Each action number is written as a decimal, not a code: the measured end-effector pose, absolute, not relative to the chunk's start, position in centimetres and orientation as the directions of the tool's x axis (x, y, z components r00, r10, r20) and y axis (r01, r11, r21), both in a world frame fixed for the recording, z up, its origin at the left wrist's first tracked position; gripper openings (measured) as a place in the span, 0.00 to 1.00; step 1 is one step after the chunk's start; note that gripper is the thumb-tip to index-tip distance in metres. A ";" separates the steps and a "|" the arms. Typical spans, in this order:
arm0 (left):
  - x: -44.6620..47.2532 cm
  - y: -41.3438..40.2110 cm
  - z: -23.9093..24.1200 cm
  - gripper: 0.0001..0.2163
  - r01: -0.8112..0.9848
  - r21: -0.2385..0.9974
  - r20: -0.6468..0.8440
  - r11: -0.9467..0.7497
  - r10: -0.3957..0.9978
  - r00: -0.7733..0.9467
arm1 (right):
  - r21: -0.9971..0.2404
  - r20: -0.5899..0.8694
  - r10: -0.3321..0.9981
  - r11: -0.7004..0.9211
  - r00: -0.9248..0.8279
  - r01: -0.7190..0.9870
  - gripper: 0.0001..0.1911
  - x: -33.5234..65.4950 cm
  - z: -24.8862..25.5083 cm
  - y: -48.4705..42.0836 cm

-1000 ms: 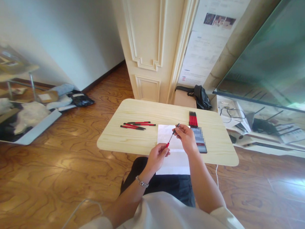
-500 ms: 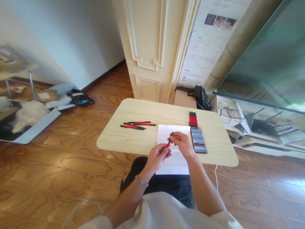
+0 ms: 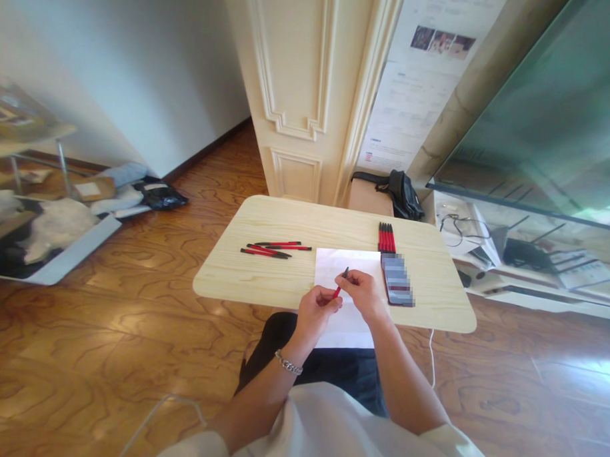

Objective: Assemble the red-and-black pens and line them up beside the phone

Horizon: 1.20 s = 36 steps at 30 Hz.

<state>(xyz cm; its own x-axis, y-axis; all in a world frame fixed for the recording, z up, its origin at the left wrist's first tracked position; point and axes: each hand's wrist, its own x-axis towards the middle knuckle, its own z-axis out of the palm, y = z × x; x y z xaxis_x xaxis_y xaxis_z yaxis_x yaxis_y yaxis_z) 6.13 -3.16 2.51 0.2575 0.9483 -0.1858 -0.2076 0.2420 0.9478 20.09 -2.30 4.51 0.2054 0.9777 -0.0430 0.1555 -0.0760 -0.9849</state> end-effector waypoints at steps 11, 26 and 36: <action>5.8 -3.3 3.0 0.15 -0.287 0.878 -0.222 0.383 0.857 0.465 | -0.983 -0.142 0.983 -0.127 0.114 -0.129 0.23 20.6 6.2 -2.6; 5.9 -3.2 2.9 0.15 -0.255 0.891 -0.243 0.376 0.868 0.432 | -0.993 -0.099 0.974 -0.085 0.202 -0.079 0.17 19.9 4.8 -2.6; 6.0 -3.3 2.6 0.15 -0.275 0.875 -0.261 0.399 0.865 0.428 | -0.989 -0.102 0.972 -0.076 0.211 -0.127 0.17 19.6 4.6 -2.6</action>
